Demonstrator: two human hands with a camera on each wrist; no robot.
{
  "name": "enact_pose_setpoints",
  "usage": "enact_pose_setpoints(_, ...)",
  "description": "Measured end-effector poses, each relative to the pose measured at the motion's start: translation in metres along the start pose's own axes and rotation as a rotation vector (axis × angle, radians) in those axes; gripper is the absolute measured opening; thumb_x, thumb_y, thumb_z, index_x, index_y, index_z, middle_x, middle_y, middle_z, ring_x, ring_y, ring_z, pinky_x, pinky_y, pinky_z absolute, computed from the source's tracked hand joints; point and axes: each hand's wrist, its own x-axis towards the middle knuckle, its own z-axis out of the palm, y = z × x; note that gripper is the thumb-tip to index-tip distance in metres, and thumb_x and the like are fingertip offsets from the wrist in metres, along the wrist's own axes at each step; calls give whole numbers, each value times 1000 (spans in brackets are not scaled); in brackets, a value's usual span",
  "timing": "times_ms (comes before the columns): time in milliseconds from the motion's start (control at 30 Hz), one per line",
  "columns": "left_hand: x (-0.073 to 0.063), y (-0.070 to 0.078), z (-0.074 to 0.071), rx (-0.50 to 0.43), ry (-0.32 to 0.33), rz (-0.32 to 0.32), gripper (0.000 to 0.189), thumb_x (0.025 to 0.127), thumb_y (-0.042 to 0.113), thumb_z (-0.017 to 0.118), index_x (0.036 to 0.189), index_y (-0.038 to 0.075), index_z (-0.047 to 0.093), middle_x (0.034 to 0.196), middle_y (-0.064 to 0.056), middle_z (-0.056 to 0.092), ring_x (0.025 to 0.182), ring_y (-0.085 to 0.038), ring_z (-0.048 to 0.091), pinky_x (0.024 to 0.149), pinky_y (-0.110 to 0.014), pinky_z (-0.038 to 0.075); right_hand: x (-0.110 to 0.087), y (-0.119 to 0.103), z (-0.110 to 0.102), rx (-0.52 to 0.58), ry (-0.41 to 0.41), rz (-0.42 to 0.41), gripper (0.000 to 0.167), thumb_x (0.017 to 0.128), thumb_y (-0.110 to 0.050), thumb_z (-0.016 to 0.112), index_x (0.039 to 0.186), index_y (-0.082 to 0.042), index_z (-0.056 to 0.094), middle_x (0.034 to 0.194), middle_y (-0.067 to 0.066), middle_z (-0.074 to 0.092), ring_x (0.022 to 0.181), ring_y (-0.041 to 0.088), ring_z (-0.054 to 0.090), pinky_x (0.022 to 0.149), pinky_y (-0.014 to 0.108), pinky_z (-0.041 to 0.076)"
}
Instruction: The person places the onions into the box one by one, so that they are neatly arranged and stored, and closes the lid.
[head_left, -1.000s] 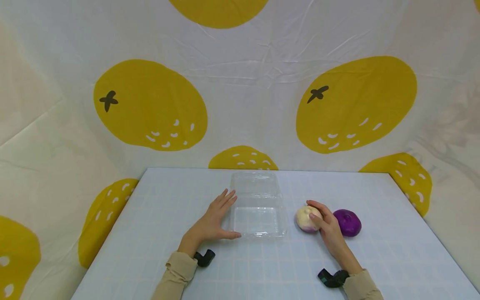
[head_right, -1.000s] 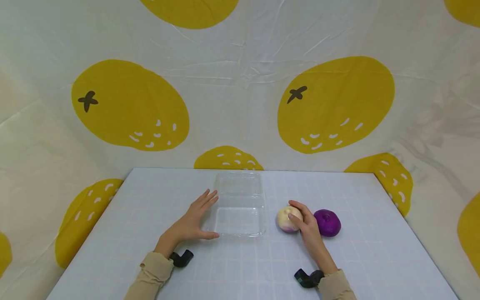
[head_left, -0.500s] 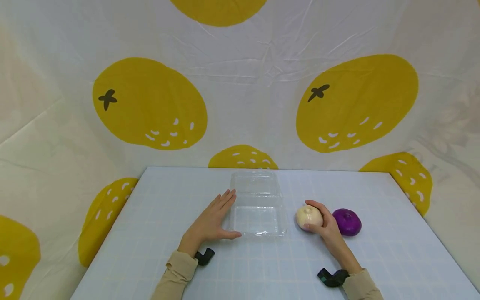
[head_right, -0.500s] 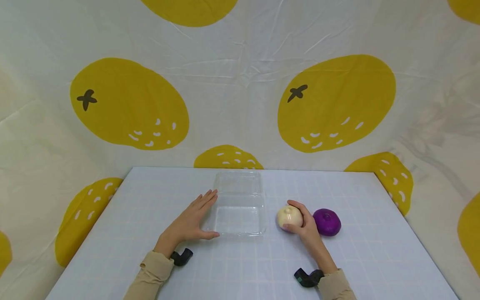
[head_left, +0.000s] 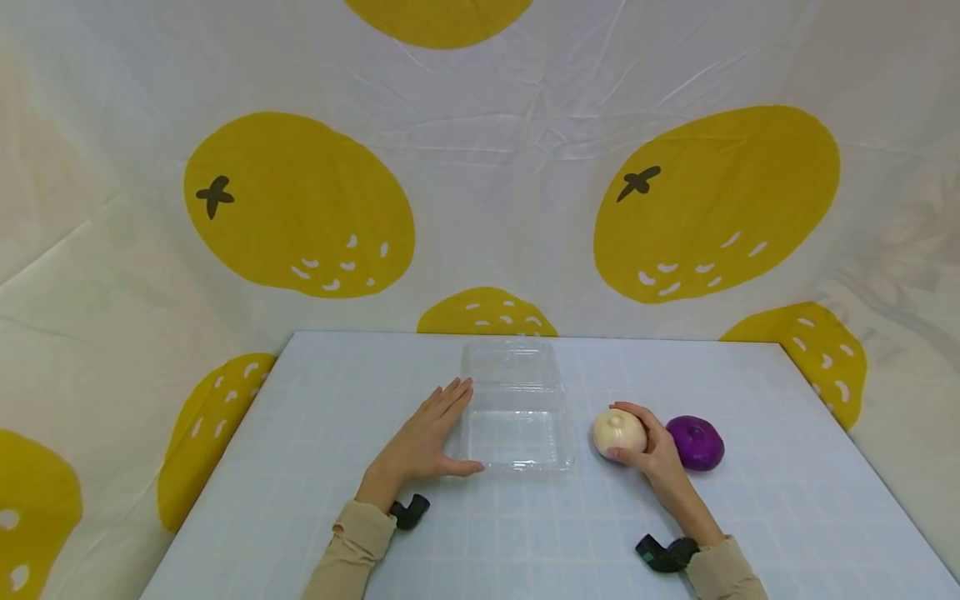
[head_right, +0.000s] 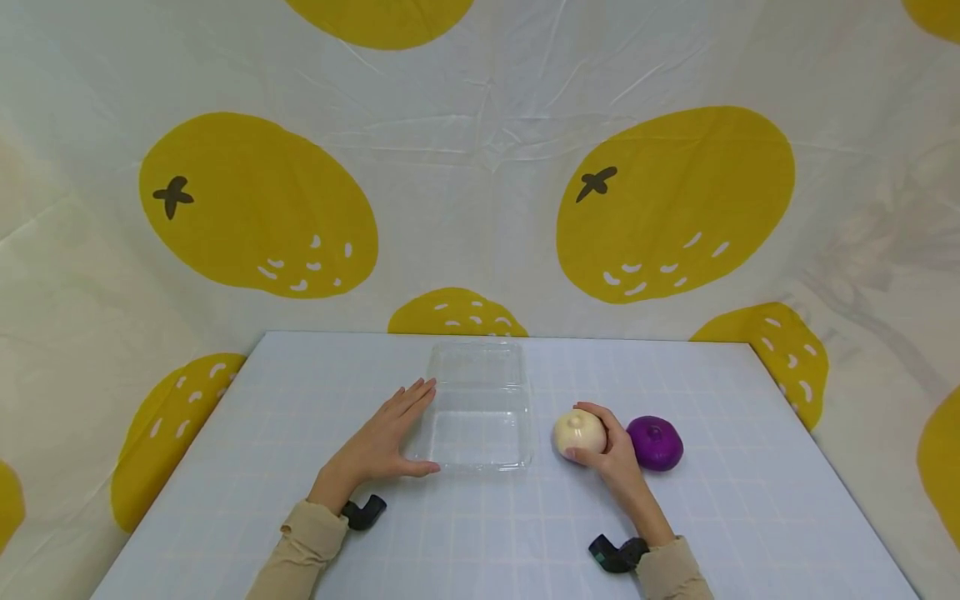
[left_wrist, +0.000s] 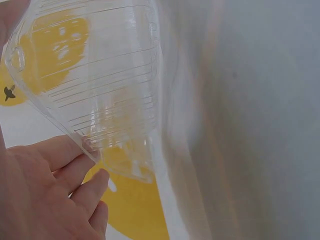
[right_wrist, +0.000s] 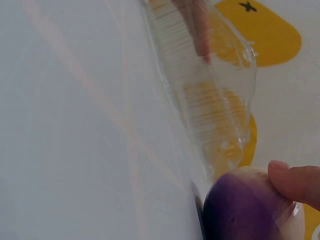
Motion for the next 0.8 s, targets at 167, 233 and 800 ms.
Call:
enact_pose_setpoints(167, 0, 2, -3, -5, -16, -9, 114, 76, 71, 69, 157, 4, 24, 165, -4, 18, 151, -22, 14, 123, -41, 11, 1, 0, 0, -2, 5, 11, 66, 81, -3, 78, 140, -2, 48, 141, 21, 50, 121, -2, 46, 98, 5, 34)
enact_pose_setpoints(233, 0, 3, -4, -10, -19, -9, 114, 77, 69, 71, 157, 3, 23, 165, -5, 18, 151, -23, 14, 123, -42, 11, 1, -1, 0, 1, 6, 14, 66, 81, -3, 78, 140, -2, 48, 141, 21, 49, 121, -1, 46, 98, 6, 34)
enact_pose_setpoints(800, 1, 5, -4, 11, -32, -29, 115, 77, 72, 68, 157, 4, 23, 165, -4, 17, 151, -21, 14, 123, -41, 11, 1, -6, 2, 7, 15, 64, 65, 83, -7, 78, 141, -4, 49, 142, 19, 49, 120, -1, 47, 97, 6, 36)
